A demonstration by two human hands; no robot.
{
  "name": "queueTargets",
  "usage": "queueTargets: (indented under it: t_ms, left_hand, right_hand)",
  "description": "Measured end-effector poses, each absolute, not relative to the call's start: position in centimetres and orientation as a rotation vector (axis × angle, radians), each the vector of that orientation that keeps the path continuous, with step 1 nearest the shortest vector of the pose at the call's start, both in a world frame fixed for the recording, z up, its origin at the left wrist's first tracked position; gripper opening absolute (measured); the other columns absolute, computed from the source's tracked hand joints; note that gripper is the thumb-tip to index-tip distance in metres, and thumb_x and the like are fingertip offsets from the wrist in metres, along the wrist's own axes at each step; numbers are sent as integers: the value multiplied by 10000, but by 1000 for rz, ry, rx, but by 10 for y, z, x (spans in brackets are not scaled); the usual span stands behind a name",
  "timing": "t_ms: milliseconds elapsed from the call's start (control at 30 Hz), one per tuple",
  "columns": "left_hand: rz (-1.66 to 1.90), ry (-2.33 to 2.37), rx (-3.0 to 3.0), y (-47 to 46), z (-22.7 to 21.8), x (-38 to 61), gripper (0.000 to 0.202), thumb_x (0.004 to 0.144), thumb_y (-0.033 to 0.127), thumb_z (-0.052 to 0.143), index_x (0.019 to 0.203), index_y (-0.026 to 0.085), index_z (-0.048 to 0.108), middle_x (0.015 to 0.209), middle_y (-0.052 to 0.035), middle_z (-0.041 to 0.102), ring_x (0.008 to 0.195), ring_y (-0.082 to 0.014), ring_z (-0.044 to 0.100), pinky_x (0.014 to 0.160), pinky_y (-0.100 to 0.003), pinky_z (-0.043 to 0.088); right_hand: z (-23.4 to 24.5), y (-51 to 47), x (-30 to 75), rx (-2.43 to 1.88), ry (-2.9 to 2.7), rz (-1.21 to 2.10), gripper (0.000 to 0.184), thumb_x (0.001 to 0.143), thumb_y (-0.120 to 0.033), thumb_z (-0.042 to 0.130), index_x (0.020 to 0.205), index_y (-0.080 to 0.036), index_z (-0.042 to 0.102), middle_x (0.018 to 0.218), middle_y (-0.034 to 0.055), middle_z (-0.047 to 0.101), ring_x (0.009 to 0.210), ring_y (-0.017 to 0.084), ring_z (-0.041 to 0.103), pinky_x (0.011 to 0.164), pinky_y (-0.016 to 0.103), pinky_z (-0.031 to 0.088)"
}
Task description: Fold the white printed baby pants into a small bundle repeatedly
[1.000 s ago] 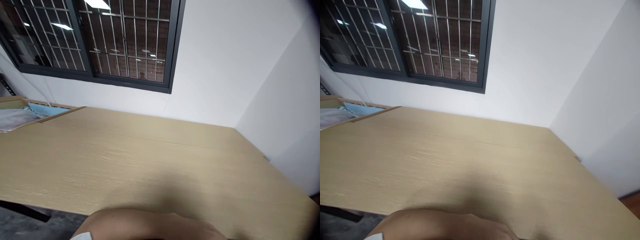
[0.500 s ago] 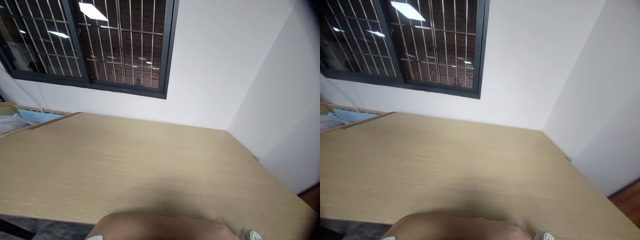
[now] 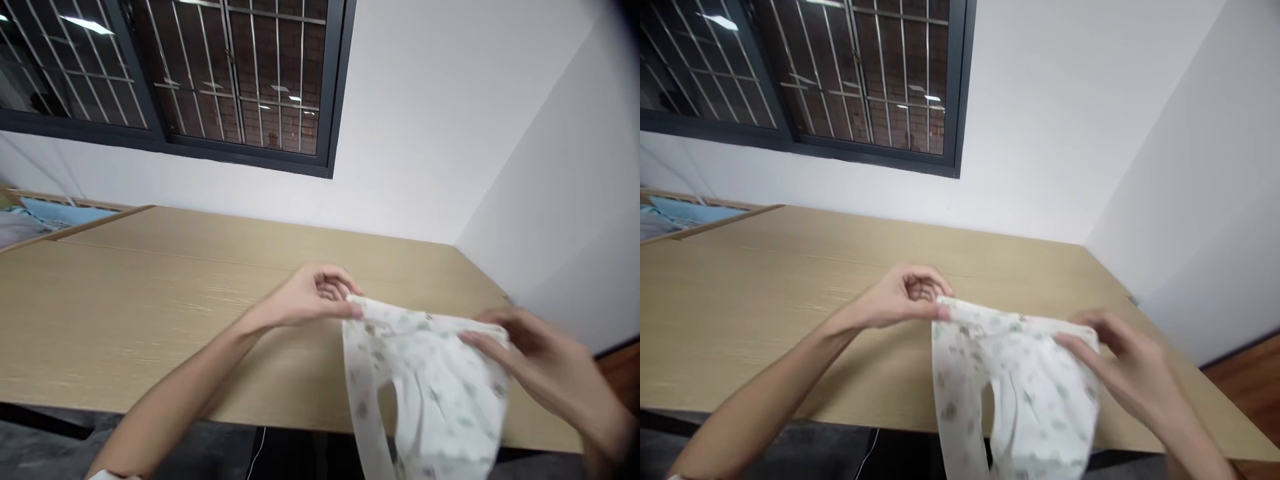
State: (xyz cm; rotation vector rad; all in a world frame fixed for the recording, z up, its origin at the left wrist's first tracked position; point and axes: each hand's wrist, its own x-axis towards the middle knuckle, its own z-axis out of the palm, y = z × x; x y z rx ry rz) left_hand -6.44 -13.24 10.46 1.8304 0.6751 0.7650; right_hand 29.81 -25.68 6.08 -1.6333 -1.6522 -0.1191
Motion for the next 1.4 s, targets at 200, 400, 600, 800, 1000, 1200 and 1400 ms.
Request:
queueTargets:
  t_ms: [200, 400, 600, 800, 1000, 1200, 1400]
  left_hand:
    - [986, 1171, 2083, -32, 67, -106, 359, 739, 459, 836, 875, 149, 715, 788, -21, 714, 735, -147, 649, 656, -250, 486]
    - [830, 1488, 2073, 57, -12, -116, 195, 790, 327, 759, 850, 162, 674, 841, -28, 718, 771, -165, 659, 686, -255, 482]
    - [726, 1645, 2042, 100, -72, -110, 77, 860, 240, 670, 894, 172, 663, 906, -58, 728, 831, -178, 652, 736, -265, 483]
    - [664, 1803, 2027, 125, -92, -95, 113, 944, 239, 586, 1012, 190, 661, 1073, -99, 728, 981, -215, 655, 831, -299, 474]
    - [582, 1896, 2075, 119, -79, -72, 194, 987, 221, 494, 1108, 164, 634, 1177, -171, 691, 1134, -282, 617, 952, -388, 455]
    - [483, 1627, 2364, 42, -50, -16, 373, 1012, 202, 379, 1350, 107, 504, 1342, -229, 597, 1230, -301, 575, 1022, -431, 429]
    - [91, 981, 2608, -101, -79, 49, 503, 885, 642, 541, 885, 169, 713, 836, -127, 727, 800, -309, 711, 730, -425, 540]
  right_hand:
    - [39, -101, 257, -1451, -2045, 274, 295, 951, -515, 607, 1022, -247, 708, 911, 55, 743, 755, 226, 673, 672, 349, 520]
    - [-32, 21, 223, -1516, -2140, 378, 185, 924, -132, 525, 982, -175, 695, 926, 56, 740, 824, 191, 652, 756, 280, 473]
    - [-86, 91, 207, -1596, -2159, 328, 259, 886, -7, 490, 922, -152, 702, 978, 88, 716, 919, 196, 630, 823, 257, 452]
    - [-111, 127, 210, -1727, -2076, 284, 233, 892, -33, 527, 975, -139, 717, 1087, 124, 681, 1001, 213, 623, 892, 274, 451]
    - [-110, 138, 218, -1808, -2008, 332, 210, 887, -45, 553, 945, -135, 734, 937, 94, 725, 891, 202, 651, 826, 262, 468]
    - [-100, 134, 223, -1856, -1901, 391, 192, 911, -126, 579, 1022, -123, 735, 979, 99, 754, 887, 193, 669, 800, 249, 471]
    - [-96, 125, 226, -1899, -1803, 490, 108, 887, -201, 652, 868, -145, 742, 914, 78, 770, 837, 195, 690, 744, 243, 475]
